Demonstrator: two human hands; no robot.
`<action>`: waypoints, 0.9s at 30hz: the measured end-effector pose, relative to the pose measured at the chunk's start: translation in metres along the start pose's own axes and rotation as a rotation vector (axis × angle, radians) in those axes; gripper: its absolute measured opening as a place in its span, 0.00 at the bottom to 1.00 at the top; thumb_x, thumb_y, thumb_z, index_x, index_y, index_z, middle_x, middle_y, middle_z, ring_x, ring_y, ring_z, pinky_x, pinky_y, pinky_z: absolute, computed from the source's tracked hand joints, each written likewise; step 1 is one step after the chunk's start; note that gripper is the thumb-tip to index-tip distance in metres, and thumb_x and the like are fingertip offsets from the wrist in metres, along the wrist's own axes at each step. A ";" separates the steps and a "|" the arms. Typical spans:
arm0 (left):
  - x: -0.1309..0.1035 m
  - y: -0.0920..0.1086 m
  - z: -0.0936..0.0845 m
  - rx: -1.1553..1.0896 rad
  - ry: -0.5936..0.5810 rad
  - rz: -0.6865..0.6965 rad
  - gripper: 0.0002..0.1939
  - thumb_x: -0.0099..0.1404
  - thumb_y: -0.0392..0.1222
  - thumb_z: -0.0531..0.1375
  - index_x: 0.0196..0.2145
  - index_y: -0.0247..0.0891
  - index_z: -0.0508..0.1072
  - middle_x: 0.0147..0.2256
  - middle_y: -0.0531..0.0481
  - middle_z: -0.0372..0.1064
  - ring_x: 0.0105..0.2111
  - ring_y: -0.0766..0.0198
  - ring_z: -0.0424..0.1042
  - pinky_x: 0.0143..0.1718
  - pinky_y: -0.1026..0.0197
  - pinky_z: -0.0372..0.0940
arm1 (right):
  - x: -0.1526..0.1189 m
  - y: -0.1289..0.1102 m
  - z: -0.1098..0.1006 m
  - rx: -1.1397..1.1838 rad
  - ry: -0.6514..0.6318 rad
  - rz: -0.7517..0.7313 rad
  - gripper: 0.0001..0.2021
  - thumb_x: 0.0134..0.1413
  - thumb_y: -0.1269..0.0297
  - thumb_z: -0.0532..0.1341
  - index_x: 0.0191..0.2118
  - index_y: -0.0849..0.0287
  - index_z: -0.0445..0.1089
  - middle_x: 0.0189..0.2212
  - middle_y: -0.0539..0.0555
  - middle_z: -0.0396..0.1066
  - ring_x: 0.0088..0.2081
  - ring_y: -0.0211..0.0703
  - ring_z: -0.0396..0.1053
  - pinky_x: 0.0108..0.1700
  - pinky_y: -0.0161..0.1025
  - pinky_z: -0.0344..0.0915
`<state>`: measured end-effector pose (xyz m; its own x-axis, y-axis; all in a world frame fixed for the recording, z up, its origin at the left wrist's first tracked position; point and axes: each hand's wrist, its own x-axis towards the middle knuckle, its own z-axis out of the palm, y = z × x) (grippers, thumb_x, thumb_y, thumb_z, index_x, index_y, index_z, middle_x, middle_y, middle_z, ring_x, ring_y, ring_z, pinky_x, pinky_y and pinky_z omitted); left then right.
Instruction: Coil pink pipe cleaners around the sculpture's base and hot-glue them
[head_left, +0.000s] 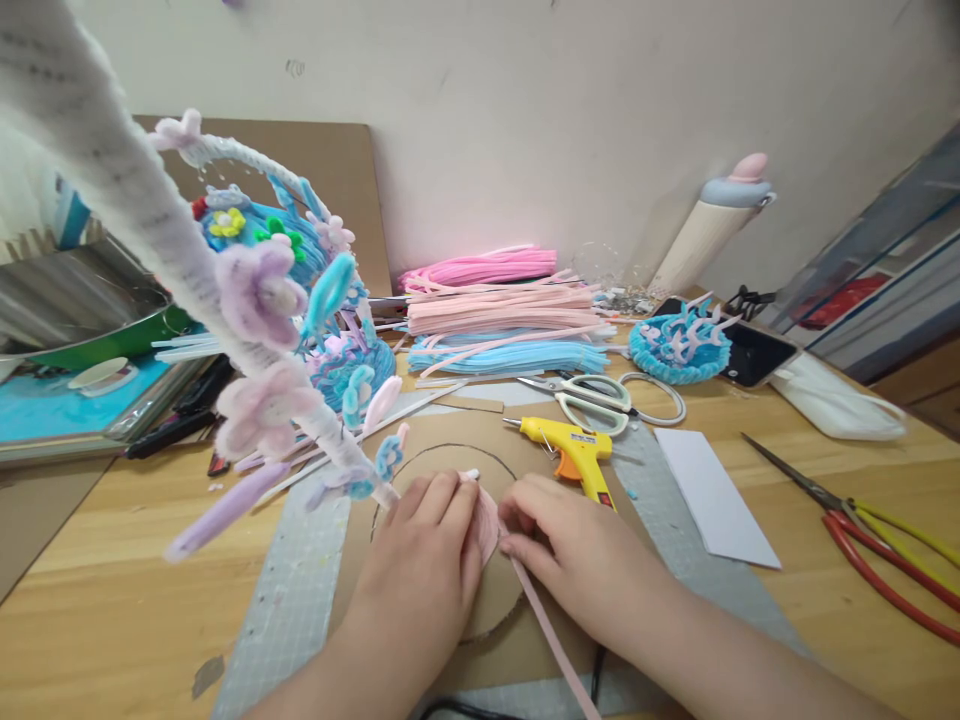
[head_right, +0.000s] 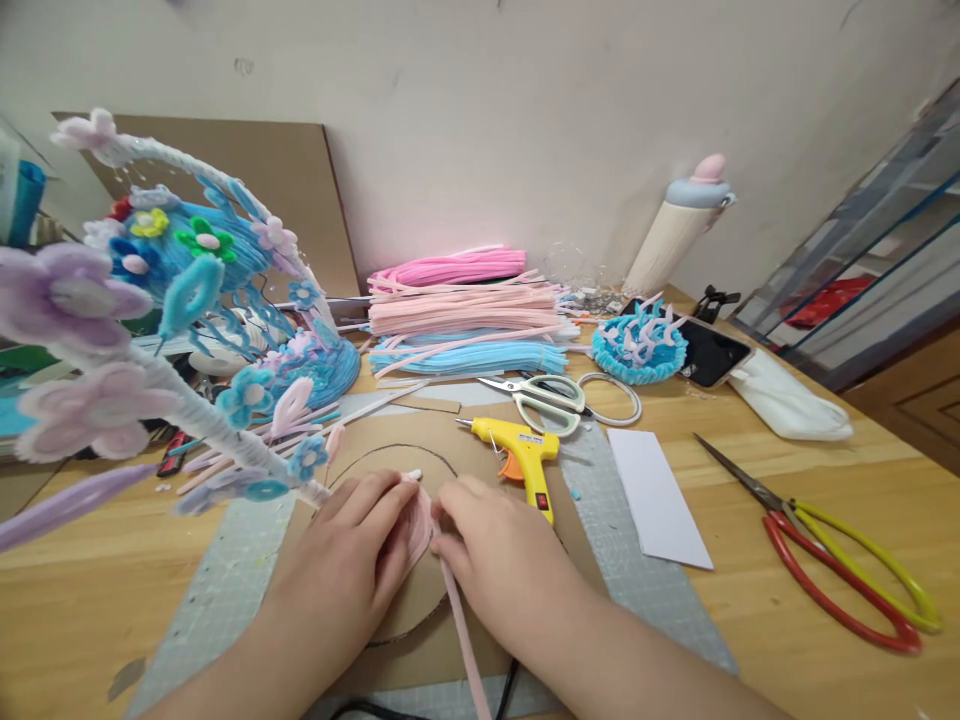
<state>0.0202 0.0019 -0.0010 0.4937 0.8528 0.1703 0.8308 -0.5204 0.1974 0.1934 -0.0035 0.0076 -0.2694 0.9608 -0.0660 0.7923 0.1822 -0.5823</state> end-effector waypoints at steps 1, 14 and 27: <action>0.000 0.000 0.000 -0.004 -0.003 0.004 0.17 0.67 0.34 0.52 0.53 0.35 0.66 0.50 0.43 0.68 0.48 0.52 0.65 0.48 0.46 0.65 | 0.000 0.000 0.000 0.010 0.002 -0.004 0.06 0.53 0.74 0.62 0.35 0.56 0.67 0.34 0.48 0.68 0.36 0.42 0.67 0.35 0.37 0.60; 0.001 0.000 0.002 0.006 0.029 0.012 0.16 0.68 0.37 0.51 0.52 0.36 0.67 0.48 0.44 0.68 0.47 0.52 0.66 0.47 0.46 0.66 | 0.004 0.009 -0.002 0.194 -0.070 -0.094 0.12 0.59 0.78 0.54 0.40 0.56 0.71 0.37 0.51 0.67 0.40 0.40 0.67 0.43 0.37 0.63; 0.001 -0.001 0.002 -0.038 0.021 0.022 0.15 0.68 0.37 0.51 0.51 0.37 0.67 0.47 0.44 0.68 0.46 0.53 0.65 0.47 0.47 0.66 | 0.002 0.009 0.002 0.143 -0.028 -0.116 0.09 0.56 0.75 0.57 0.38 0.54 0.68 0.37 0.49 0.66 0.38 0.40 0.65 0.40 0.37 0.61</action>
<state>0.0201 0.0035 -0.0034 0.5062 0.8401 0.1948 0.8091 -0.5408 0.2298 0.1987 -0.0003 0.0010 -0.3709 0.9286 -0.0132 0.6694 0.2575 -0.6968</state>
